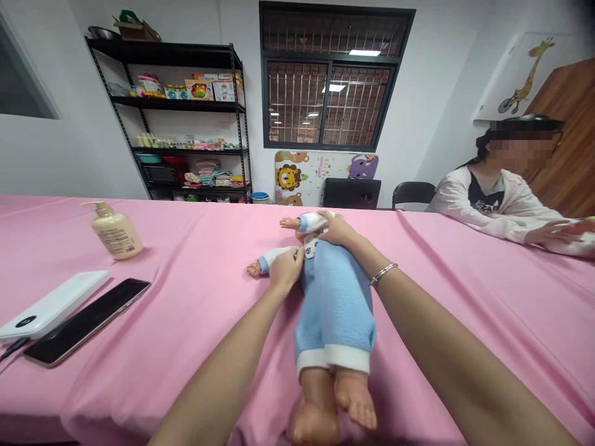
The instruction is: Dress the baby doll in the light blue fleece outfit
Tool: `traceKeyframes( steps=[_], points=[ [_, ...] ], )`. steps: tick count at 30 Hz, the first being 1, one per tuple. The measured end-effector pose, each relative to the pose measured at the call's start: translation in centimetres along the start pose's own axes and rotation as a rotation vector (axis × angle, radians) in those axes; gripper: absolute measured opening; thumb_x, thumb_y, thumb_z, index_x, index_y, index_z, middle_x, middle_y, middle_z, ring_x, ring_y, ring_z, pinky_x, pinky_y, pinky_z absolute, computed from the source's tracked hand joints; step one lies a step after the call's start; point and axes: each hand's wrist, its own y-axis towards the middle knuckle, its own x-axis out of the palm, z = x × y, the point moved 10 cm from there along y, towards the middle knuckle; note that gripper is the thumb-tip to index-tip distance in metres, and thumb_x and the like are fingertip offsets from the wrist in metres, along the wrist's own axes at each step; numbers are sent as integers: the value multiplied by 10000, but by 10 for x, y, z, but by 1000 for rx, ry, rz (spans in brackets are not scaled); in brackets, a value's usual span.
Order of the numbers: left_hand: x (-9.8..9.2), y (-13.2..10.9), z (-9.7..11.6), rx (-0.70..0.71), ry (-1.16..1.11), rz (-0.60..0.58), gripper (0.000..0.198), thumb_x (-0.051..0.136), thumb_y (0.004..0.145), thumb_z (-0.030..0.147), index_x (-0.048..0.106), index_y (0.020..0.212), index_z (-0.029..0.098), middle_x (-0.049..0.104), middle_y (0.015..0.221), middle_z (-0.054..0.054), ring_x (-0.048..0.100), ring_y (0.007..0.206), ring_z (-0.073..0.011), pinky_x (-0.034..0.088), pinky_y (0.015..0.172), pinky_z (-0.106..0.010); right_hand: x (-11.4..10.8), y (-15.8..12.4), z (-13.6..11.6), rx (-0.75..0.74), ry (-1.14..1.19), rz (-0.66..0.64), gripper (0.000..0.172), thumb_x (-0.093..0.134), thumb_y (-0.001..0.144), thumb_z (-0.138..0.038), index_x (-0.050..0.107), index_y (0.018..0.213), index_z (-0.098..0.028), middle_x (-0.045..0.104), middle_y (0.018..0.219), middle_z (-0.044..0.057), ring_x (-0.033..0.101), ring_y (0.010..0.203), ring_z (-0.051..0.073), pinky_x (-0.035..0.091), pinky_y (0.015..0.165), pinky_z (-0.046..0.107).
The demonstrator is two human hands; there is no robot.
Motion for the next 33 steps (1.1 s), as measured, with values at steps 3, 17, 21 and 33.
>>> traceKeyframes(
  steps=[3, 17, 21, 33],
  points=[
    [-2, 2, -3, 16, 149, 24, 320, 350, 896, 354, 645, 898, 230, 660, 858, -80, 616, 828, -254, 456, 698, -341, 2, -4, 44, 101, 74, 33, 742, 687, 660, -379, 346, 1294, -200, 495, 1120, 149, 529, 1015, 277, 433, 807, 349],
    [-37, 24, -92, -305, -343, 372, 612, 551, 774, 304, 388, 1352, 190, 553, 1214, -104, 508, 1108, -245, 373, 948, -311, 74, -41, 95, 561, 808, 314, 441, 550, 748, -451, 460, 1068, -163, 595, 1057, 127, 550, 1031, 271, 426, 872, 356],
    [-55, 18, -97, -380, -230, 487, 474, 563, 763, 305, 542, 1233, 247, 593, 1102, -127, 502, 1056, -292, 356, 935, -381, 90, -50, 116, 719, 1093, 355, 339, 379, 820, -358, 480, 1036, -117, 617, 936, 125, 630, 824, 218, 516, 708, 314],
    [-31, 24, -107, -291, 266, 116, 388, 430, 847, 445, 544, 1201, 337, 539, 1073, -162, 428, 1060, -362, 274, 903, -437, 106, -63, 110, 748, 1282, 93, 180, 440, 839, -243, 496, 888, -78, 575, 665, 61, 573, 553, 128, 476, 505, 226]
  ],
)
